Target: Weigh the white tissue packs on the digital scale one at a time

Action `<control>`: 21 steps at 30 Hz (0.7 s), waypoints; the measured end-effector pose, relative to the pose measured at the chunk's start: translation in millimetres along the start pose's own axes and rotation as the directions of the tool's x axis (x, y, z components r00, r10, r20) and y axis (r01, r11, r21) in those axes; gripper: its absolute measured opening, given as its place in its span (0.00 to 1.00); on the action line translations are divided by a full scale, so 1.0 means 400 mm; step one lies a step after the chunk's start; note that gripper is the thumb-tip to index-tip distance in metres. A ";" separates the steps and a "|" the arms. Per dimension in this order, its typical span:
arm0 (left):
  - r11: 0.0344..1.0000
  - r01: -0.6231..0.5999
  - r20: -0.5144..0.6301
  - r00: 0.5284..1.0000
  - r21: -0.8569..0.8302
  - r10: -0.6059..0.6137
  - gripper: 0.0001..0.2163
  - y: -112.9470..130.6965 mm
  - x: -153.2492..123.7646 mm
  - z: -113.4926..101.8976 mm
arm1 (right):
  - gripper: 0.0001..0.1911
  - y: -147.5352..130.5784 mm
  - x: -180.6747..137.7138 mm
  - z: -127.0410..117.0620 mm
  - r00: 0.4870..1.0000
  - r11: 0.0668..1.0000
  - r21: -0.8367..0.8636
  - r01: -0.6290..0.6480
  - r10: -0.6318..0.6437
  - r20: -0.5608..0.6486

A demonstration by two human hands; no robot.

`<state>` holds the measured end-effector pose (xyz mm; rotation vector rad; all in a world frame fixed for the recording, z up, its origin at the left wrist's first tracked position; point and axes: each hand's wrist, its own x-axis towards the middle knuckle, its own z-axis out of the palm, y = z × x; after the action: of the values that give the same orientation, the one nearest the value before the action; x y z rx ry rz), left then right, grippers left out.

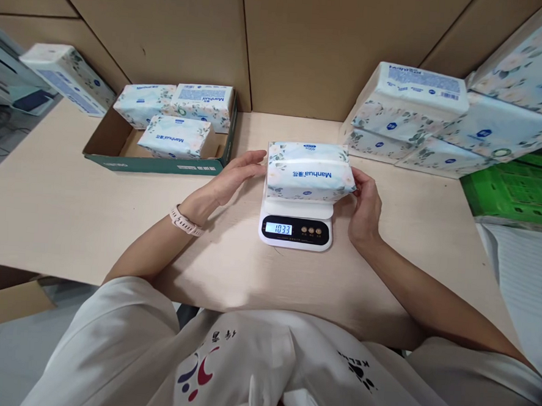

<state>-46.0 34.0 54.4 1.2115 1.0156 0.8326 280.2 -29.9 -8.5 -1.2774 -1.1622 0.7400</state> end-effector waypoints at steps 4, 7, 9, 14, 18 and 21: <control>0.999 -0.004 0.003 1.000 0.042 0.004 0.29 0.014 -0.004 -0.008 | 0.40 -0.018 -0.007 0.005 1.000 1.000 -0.001 -0.006 0.006 0.001; 0.994 -0.031 -0.076 0.996 0.104 0.039 0.27 0.025 -0.001 -0.016 | 0.41 -0.027 -0.014 0.007 1.000 1.000 -0.017 -0.003 0.004 0.012; 0.988 -0.040 -0.116 0.992 0.150 0.057 0.25 0.030 -0.001 -0.015 | 0.42 -0.026 -0.020 0.006 0.999 0.999 -0.037 -0.001 0.002 0.032; 0.984 -0.041 0.012 0.999 0.173 0.040 0.18 0.043 -0.028 0.018 | 0.48 -0.015 -0.036 0.010 0.995 0.999 -0.045 -0.013 0.017 0.102; 0.983 -0.079 0.085 0.994 0.166 0.066 0.21 0.061 -0.050 0.072 | 0.50 -0.032 -0.050 0.014 0.994 0.998 -0.006 0.070 -0.069 0.086; 0.986 -0.105 0.132 0.987 0.127 0.088 0.22 0.080 -0.038 0.130 | 0.51 -0.061 -0.057 -0.001 0.988 0.988 0.003 0.154 -0.153 -0.024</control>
<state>-2.1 7.8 91.0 1.4190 0.9274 0.7621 269.5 -55.6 9.7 -1.1753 -1.2243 0.6120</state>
